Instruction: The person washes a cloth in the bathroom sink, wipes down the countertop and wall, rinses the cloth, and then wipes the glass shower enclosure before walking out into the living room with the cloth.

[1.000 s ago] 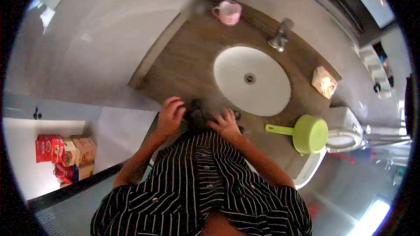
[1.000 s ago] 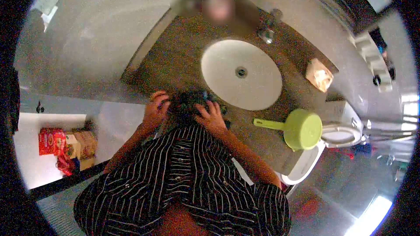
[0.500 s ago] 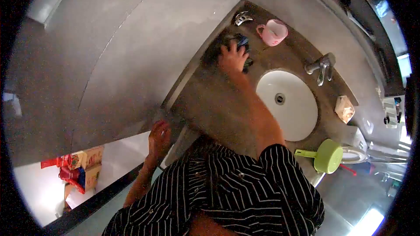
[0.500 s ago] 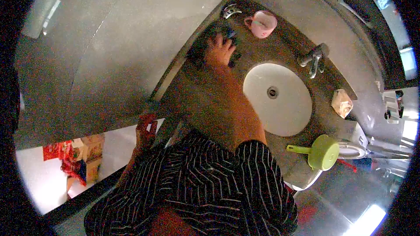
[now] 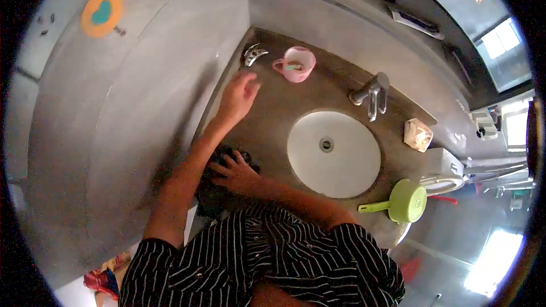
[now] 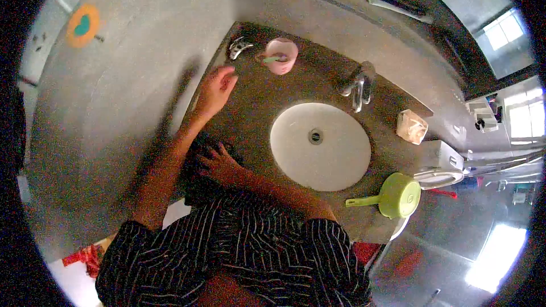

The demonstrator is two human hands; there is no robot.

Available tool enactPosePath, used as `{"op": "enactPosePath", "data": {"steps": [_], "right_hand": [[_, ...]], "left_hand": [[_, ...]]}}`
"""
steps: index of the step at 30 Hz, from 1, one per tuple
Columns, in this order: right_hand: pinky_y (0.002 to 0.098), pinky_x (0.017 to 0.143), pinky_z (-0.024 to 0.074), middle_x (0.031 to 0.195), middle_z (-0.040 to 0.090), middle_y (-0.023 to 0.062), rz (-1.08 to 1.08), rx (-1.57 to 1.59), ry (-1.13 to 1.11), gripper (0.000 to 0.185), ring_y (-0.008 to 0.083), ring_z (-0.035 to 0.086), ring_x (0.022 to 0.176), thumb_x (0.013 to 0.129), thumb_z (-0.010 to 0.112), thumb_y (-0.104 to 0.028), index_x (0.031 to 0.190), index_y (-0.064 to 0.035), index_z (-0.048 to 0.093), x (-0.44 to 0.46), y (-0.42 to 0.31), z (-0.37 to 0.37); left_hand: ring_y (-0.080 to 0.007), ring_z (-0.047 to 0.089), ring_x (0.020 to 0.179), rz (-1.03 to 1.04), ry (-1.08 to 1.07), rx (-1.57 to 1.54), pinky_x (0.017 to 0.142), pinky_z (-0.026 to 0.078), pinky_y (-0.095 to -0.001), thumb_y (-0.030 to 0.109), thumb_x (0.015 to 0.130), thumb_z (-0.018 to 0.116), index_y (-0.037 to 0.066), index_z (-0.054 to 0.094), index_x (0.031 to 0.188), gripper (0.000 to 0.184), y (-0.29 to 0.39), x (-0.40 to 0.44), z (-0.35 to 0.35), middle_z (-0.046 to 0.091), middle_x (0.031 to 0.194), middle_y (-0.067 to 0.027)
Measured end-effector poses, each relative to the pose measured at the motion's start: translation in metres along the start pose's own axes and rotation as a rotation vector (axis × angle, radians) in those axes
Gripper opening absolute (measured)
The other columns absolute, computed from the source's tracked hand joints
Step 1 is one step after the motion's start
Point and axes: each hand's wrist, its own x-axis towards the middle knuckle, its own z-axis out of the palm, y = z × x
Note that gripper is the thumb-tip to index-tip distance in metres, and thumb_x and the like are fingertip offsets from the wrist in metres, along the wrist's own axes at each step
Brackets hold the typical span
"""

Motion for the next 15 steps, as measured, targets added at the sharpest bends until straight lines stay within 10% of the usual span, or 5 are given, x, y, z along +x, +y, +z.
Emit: {"op": "enactPosePath", "data": {"steps": [4,7,9,15], "right_hand": [[0.0615,0.100,0.0236,0.135,0.035,0.0075,0.199,-0.074,-0.064,0.038,0.0377,0.030,0.124,0.080,0.054,-0.025,0.118,-0.0250,0.056,0.016,0.046,-0.031],[0.0605,0.100,0.0238,0.136,0.033,0.0070,0.201,-0.089,-0.039,0.039,0.0367,0.030,0.125,0.082,0.053,-0.028,0.121,-0.0261,0.054,0.020,0.077,-0.043],[0.0599,0.101,0.0235,0.137,0.032,0.0067,0.128,-0.090,-0.073,0.040,0.0355,0.030,0.126,0.082,0.053,-0.030,0.122,-0.0273,0.053,0.016,0.091,-0.037],[0.0554,0.097,0.0321,0.127,0.046,0.0012,0.330,-0.137,0.193,0.031,0.0325,0.041,0.117,0.076,0.058,-0.024,0.106,-0.0268,0.062,-0.023,0.148,-0.037]], "left_hand": [[-0.0324,0.059,0.081,0.101,0.010,0.111,0.072,0.049,-0.0375,0.009,0.079,0.063,0.004,0.053,0.109,0.033,-0.040,0.059,0.075,0.056,0.099,-0.0166],[-0.0153,0.058,0.070,0.027,-0.279,0.142,0.061,0.050,-0.0288,0.008,0.082,0.061,0.003,0.050,0.114,0.034,-0.056,0.078,0.101,0.058,0.100,-0.0115],[-0.0085,0.053,0.059,-0.522,-0.452,-0.352,0.043,0.043,-0.0233,0.017,0.087,0.059,0.003,0.054,0.104,0.024,-0.053,0.081,0.106,0.057,0.082,-0.0032],[-0.0043,0.047,0.059,-0.425,-0.357,-0.362,0.050,0.038,-0.0212,0.026,0.092,0.052,0.005,0.057,0.102,0.024,-0.012,0.059,0.049,0.057,0.074,0.0019]]}}
